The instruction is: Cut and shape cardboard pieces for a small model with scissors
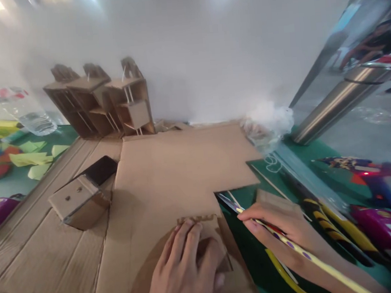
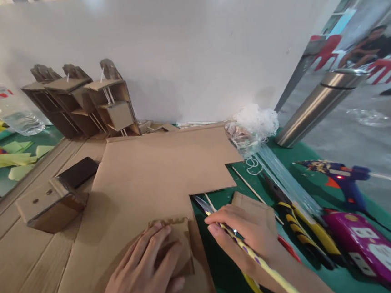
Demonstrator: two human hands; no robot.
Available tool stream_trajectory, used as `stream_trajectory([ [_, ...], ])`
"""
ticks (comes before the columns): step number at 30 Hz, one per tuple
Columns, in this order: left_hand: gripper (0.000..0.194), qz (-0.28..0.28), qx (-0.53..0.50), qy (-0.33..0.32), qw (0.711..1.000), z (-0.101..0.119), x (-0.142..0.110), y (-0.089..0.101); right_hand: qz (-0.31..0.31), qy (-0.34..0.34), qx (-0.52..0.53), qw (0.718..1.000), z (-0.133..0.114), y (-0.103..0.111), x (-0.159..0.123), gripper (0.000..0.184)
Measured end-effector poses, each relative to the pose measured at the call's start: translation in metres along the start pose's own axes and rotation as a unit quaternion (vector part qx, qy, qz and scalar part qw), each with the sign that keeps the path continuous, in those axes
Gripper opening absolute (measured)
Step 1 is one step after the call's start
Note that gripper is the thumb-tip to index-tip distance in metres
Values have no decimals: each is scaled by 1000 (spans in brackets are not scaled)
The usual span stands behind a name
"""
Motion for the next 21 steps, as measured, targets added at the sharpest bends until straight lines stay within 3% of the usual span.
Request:
stream_trajectory([
  [6,32,-44,28,13,999,-24,6,7,13,66,-40,997,-3,0,4,16],
  [14,42,-51,153,2,987,-62,-30,17,20,104,-72,992,5,-6,6,11],
  [21,46,-49,142,20,988,-80,-43,18,26,103,-131,986,14,-15,13,18],
])
Point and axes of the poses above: each hand's wrist, its own x-axis towards the middle knuckle, its own y-axis out of the back of the hand, z = x × y, the point moved 8 cm from there along x, towards the middle knuckle, and after that the axes turned 1 degree about x, right-handed, at the moved point
